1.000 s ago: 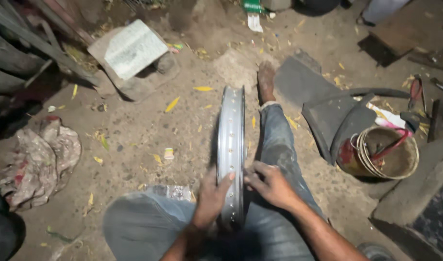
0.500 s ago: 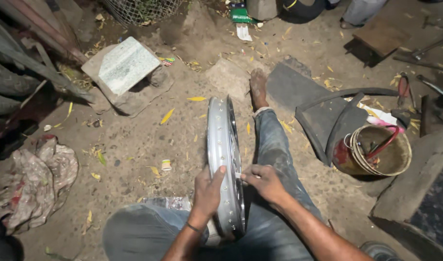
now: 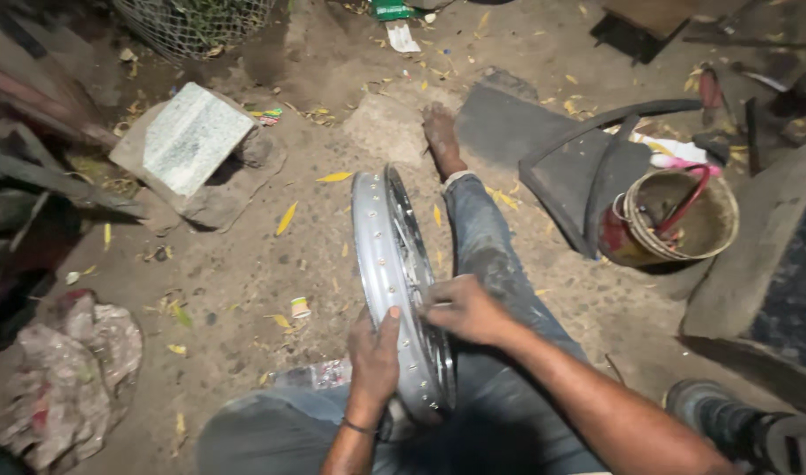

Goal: The person sits on the ground and scrubs a bicycle wheel rim with a small brush. They rotate the wheel to clean different sections of the rim continuously.

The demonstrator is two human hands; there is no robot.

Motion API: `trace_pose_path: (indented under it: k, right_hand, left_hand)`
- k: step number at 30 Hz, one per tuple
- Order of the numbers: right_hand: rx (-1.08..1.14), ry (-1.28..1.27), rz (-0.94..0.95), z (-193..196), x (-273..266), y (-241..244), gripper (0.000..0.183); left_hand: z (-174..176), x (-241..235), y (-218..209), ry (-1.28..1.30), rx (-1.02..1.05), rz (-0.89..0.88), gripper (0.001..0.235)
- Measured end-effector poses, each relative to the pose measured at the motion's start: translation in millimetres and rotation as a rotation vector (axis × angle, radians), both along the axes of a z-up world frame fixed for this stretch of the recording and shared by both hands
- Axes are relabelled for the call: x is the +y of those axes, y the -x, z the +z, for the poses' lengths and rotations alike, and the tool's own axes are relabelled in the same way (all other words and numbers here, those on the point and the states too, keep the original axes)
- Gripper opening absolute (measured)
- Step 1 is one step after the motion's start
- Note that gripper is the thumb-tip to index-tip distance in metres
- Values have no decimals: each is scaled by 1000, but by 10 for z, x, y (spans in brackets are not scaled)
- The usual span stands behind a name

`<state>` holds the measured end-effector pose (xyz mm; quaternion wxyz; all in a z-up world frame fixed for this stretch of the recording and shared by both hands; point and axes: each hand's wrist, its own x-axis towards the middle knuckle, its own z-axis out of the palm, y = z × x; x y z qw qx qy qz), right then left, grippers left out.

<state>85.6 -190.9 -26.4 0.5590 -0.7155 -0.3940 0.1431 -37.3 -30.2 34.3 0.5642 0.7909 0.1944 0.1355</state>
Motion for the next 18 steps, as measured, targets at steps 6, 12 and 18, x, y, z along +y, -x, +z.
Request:
trace_pose_path:
  k: [6,12,18]
  right_hand:
    - [137,199,-1,157,-119,-82,13]
    - [-57,103,59,285,25,-100,14]
    - [-23,294,189,483,129,-348,25]
  left_hand:
    - [14,-19,13,113,-19,-26,44]
    - [76,26,18,35,-14,-64,46]
    - [98,38,15,1,-32,-24,46]
